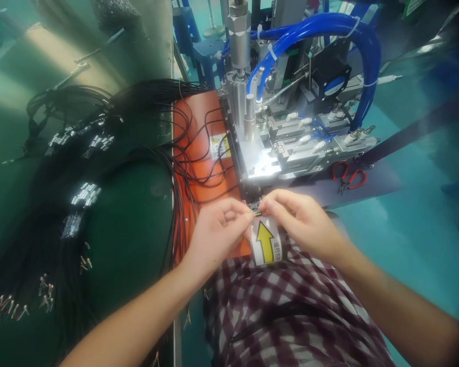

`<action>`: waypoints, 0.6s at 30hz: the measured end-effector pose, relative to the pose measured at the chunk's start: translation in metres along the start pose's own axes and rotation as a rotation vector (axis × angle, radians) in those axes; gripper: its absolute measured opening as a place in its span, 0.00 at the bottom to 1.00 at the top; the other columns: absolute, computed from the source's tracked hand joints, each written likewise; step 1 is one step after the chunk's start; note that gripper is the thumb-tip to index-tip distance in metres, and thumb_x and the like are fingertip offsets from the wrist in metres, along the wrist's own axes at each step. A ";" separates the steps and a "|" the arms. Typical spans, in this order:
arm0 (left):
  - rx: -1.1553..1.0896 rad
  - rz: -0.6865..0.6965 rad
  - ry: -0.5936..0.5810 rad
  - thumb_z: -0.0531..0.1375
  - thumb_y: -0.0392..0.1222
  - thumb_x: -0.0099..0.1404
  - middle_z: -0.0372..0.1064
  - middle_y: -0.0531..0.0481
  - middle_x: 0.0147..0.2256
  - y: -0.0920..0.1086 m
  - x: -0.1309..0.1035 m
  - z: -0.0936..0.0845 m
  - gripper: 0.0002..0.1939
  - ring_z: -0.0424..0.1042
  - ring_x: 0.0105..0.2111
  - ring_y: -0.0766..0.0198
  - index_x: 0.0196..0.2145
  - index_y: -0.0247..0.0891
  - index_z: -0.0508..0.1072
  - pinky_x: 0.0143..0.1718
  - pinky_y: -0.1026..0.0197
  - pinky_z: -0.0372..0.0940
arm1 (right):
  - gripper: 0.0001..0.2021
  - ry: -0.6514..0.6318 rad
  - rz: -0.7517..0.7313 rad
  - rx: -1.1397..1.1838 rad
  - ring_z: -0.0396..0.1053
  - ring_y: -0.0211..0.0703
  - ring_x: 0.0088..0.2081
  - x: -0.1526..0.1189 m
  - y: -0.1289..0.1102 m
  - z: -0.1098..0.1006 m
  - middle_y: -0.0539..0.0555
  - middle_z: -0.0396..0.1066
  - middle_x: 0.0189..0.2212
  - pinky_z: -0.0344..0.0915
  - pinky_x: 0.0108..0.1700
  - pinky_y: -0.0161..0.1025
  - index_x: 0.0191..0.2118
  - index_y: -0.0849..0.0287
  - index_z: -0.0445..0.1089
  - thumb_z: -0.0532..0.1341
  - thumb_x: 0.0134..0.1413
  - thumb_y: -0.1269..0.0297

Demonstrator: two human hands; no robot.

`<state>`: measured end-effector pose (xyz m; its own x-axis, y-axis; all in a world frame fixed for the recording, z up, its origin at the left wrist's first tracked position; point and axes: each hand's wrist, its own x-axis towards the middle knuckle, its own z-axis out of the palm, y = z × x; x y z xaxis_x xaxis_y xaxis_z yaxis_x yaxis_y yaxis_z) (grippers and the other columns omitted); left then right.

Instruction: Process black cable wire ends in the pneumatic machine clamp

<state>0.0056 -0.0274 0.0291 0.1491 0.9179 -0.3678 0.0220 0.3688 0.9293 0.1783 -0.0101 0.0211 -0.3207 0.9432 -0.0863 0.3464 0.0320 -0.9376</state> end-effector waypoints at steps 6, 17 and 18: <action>-0.003 0.016 -0.004 0.62 0.40 0.61 0.68 0.55 0.19 -0.001 0.001 -0.001 0.08 0.55 0.14 0.78 0.28 0.33 0.69 0.16 0.73 0.49 | 0.05 -0.007 -0.005 0.052 0.63 0.34 0.26 -0.001 -0.005 0.008 0.48 0.69 0.26 0.58 0.26 0.31 0.31 0.60 0.70 0.60 0.57 0.67; -0.113 0.085 -0.022 0.61 0.40 0.63 0.69 0.54 0.20 -0.007 0.000 -0.002 0.08 0.57 0.15 0.76 0.30 0.34 0.68 0.17 0.72 0.51 | 0.05 0.120 0.104 0.273 0.62 0.35 0.24 -0.005 -0.006 0.019 0.48 0.69 0.24 0.58 0.25 0.32 0.29 0.60 0.70 0.63 0.52 0.66; -0.124 0.088 -0.023 0.61 0.40 0.63 0.69 0.54 0.20 -0.007 0.000 -0.001 0.07 0.57 0.15 0.76 0.30 0.34 0.68 0.17 0.72 0.51 | 0.05 0.131 0.102 0.293 0.62 0.35 0.25 -0.005 -0.005 0.020 0.49 0.70 0.24 0.58 0.26 0.32 0.29 0.60 0.70 0.64 0.52 0.65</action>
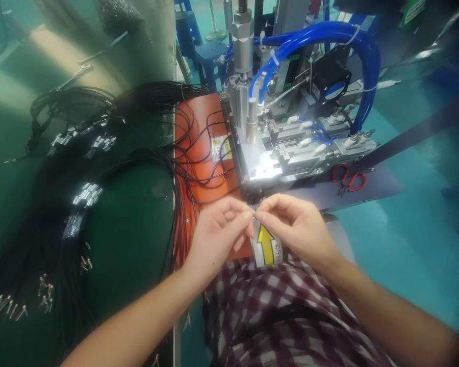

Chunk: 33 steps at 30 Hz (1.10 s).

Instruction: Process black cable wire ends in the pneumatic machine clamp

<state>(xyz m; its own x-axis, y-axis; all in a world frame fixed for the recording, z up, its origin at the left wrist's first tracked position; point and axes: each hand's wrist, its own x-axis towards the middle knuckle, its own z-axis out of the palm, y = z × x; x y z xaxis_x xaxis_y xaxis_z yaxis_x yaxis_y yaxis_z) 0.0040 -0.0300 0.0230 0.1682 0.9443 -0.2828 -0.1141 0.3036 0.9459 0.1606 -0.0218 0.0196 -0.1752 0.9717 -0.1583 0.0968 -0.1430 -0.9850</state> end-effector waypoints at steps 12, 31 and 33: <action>-0.067 0.018 -0.016 0.60 0.40 0.65 0.69 0.54 0.22 -0.005 -0.001 0.000 0.07 0.57 0.15 0.75 0.32 0.35 0.68 0.18 0.71 0.51 | 0.06 -0.039 0.079 0.100 0.58 0.32 0.21 0.004 -0.008 0.001 0.46 0.65 0.20 0.55 0.23 0.31 0.27 0.61 0.68 0.63 0.51 0.66; 0.074 -0.084 -0.002 0.61 0.42 0.62 0.68 0.54 0.19 0.000 0.001 0.001 0.09 0.53 0.14 0.77 0.29 0.34 0.68 0.15 0.72 0.46 | 0.07 -0.075 -0.049 -0.165 0.60 0.33 0.24 0.005 -0.008 -0.008 0.47 0.68 0.24 0.57 0.25 0.31 0.32 0.60 0.71 0.59 0.58 0.64; 0.091 -0.083 -0.005 0.61 0.42 0.62 0.68 0.54 0.19 0.000 0.001 0.001 0.09 0.53 0.14 0.77 0.29 0.34 0.68 0.15 0.72 0.47 | 0.07 -0.062 -0.079 -0.189 0.62 0.34 0.25 0.004 -0.005 -0.006 0.48 0.69 0.26 0.58 0.27 0.32 0.32 0.60 0.71 0.60 0.58 0.64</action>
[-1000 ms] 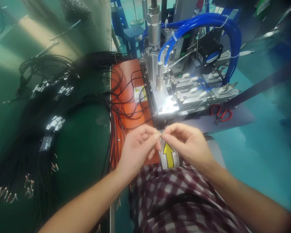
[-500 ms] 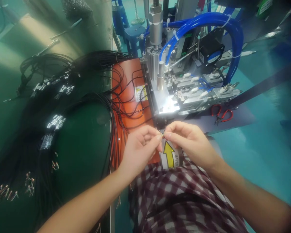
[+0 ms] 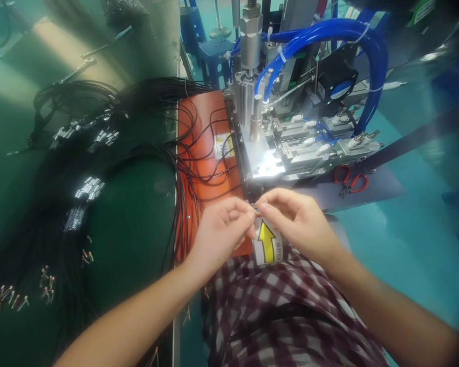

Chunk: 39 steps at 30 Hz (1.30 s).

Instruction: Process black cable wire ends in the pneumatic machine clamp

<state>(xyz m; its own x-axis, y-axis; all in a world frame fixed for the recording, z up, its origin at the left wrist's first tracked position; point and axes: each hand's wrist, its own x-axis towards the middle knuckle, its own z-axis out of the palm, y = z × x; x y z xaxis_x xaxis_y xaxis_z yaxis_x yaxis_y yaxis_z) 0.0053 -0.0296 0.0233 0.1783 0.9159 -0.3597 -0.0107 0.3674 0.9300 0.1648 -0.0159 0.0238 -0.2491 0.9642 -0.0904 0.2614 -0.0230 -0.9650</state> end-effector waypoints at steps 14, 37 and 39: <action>0.000 -0.001 -0.003 0.61 0.43 0.61 0.68 0.54 0.19 0.002 0.000 -0.001 0.10 0.53 0.14 0.76 0.28 0.34 0.68 0.15 0.72 0.46 | 0.11 -0.038 -0.061 -0.240 0.62 0.38 0.28 -0.002 0.003 -0.003 0.49 0.66 0.25 0.56 0.31 0.36 0.30 0.57 0.65 0.53 0.64 0.61; -0.055 0.062 -0.018 0.61 0.43 0.63 0.68 0.54 0.19 0.000 -0.001 0.000 0.09 0.54 0.14 0.76 0.30 0.35 0.67 0.15 0.72 0.48 | 0.05 -0.034 0.030 0.070 0.63 0.35 0.25 -0.004 0.004 -0.001 0.49 0.69 0.26 0.59 0.27 0.33 0.31 0.60 0.69 0.60 0.56 0.65; -0.054 0.068 -0.021 0.60 0.43 0.63 0.68 0.54 0.20 0.000 -0.001 0.000 0.09 0.54 0.14 0.76 0.31 0.35 0.67 0.16 0.72 0.48 | 0.05 -0.017 0.036 0.095 0.65 0.36 0.27 -0.004 0.004 0.000 0.50 0.70 0.26 0.61 0.29 0.33 0.31 0.60 0.69 0.61 0.56 0.64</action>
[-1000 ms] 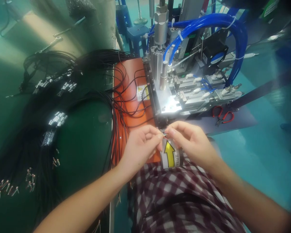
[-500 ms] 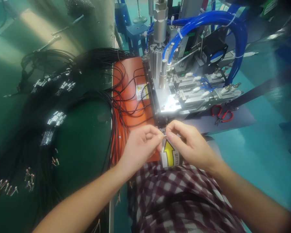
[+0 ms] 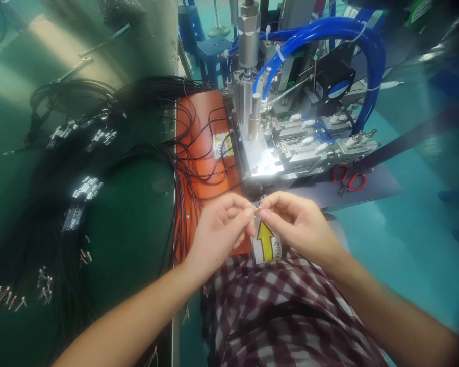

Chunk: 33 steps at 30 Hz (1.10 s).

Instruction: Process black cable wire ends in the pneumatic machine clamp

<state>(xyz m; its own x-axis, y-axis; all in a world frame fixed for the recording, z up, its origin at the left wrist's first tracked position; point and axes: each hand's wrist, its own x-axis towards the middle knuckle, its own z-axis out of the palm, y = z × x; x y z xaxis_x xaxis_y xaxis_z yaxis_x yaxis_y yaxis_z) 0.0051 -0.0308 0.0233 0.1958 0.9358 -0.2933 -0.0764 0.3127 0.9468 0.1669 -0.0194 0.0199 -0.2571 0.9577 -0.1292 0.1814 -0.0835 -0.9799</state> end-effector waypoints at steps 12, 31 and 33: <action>0.070 0.031 0.040 0.61 0.40 0.62 0.69 0.55 0.20 0.003 -0.002 0.003 0.07 0.55 0.14 0.77 0.31 0.36 0.67 0.16 0.71 0.49 | 0.07 0.033 0.042 0.021 0.64 0.36 0.24 -0.001 -0.008 0.002 0.49 0.69 0.23 0.59 0.26 0.33 0.27 0.60 0.69 0.63 0.52 0.64; 0.011 0.052 0.041 0.60 0.41 0.63 0.68 0.54 0.20 -0.001 -0.003 0.005 0.07 0.56 0.14 0.76 0.33 0.35 0.67 0.16 0.72 0.51 | 0.07 0.049 0.110 0.169 0.61 0.33 0.22 -0.002 -0.011 0.005 0.47 0.67 0.21 0.59 0.26 0.32 0.26 0.60 0.67 0.63 0.52 0.64; 0.033 0.051 0.045 0.60 0.40 0.63 0.68 0.55 0.20 0.000 -0.003 0.006 0.07 0.56 0.14 0.77 0.32 0.34 0.67 0.16 0.72 0.51 | 0.07 0.032 0.102 0.171 0.62 0.34 0.23 -0.003 -0.009 0.005 0.48 0.67 0.21 0.60 0.27 0.33 0.27 0.60 0.66 0.62 0.53 0.64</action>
<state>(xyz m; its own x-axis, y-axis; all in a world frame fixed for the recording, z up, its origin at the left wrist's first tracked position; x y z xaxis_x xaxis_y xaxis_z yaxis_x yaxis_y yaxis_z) 0.0100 -0.0346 0.0245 0.1486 0.9570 -0.2491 -0.0530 0.2593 0.9644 0.1610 -0.0230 0.0279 -0.2147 0.9499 -0.2274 0.0405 -0.2239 -0.9738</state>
